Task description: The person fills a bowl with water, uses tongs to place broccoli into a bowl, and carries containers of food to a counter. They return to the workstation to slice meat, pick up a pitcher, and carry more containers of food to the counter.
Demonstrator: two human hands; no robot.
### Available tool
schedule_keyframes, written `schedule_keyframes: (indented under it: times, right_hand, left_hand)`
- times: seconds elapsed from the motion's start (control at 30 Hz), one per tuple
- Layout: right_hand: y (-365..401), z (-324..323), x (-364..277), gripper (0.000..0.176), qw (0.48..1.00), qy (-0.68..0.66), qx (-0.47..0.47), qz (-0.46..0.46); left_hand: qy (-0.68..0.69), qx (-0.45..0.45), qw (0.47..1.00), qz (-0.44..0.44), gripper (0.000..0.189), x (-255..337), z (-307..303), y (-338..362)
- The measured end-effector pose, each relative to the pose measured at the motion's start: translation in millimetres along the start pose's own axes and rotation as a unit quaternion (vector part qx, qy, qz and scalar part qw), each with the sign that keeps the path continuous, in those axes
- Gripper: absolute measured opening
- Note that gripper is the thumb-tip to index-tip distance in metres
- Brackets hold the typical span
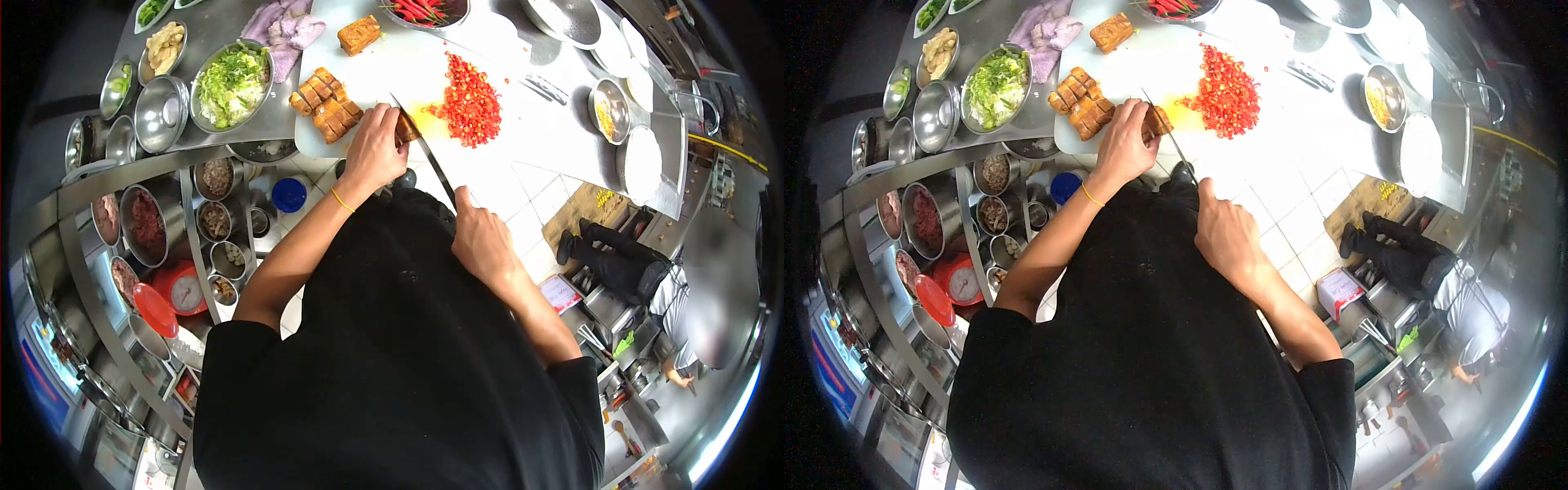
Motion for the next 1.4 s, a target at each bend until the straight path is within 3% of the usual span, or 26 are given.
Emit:
schedule_keyframes:
  times: [0.17,0.23,0.3,0.5,0.57,0.83,0.93,1.1,1.2,1.23,1.3,1.4]
  right_hand:
    - [-27,17,8,0.032,1.000,-0.027,-0.009,-0.009]
    - [-58,25,2,0.033,0.997,-0.029,0.038,-0.052]
    - [-58,22,0,0.033,0.997,-0.036,0.040,-0.047]
    - [-23,16,10,0.035,1.000,0.002,-0.022,-0.006]
    - [-59,42,20,0.035,0.996,-0.036,0.052,-0.058]
    - [-68,44,26,0.037,0.995,-0.047,0.067,-0.061]
    - [-38,10,21,0.024,0.980,-0.165,0.102,-0.033]
    - [-17,-15,34,0.026,0.974,-0.170,0.150,-0.025]
    - [-13,-15,42,0.023,0.970,-0.189,0.152,-0.016]
    - [-13,-12,45,0.019,0.966,-0.215,0.144,0.008]
    - [-14,-7,47,0.019,0.967,-0.213,0.136,-0.028]
    - [-11,-5,45,0.016,0.960,-0.231,0.148,-0.054]
  left_hand:
    - [-0.001,-0.009,1.000,-0.001,0.047,-2,1,-2]
    - [-0.010,-0.011,1.000,-0.004,0.048,1,3,-3]
    - [-0.012,0.044,0.999,0.011,0.041,0,4,-3]
    - [0.009,0.046,0.999,0.013,0.042,-5,8,-2]
    - [-0.003,0.027,1.000,0.002,0.042,-3,8,-5]
    - [0.019,0.048,0.999,0.011,0.051,-2,7,2]
    - [0.002,0.012,1.000,0.018,0.065,3,-2,5]
    - [-0.088,-0.035,0.993,0.068,0.074,14,-16,6]
    - [-0.214,-0.154,0.958,0.113,0.079,17,-25,3]
    - [-0.222,-0.151,0.958,0.101,0.079,14,-23,0]
    - [-0.202,-0.199,0.952,0.113,0.074,8,-13,-5]
    - [-0.177,-0.193,0.959,0.108,0.059,5,-13,-8]
Point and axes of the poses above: each hand's wrist, its own y-axis away from the middle knuckle, its own z-axis out of the palm, x = y × z, the point moved 1 cm from there along -y, towards the middle knuckle, and after that the axes turned 12 degrees about -y, right-handed, at the moved point
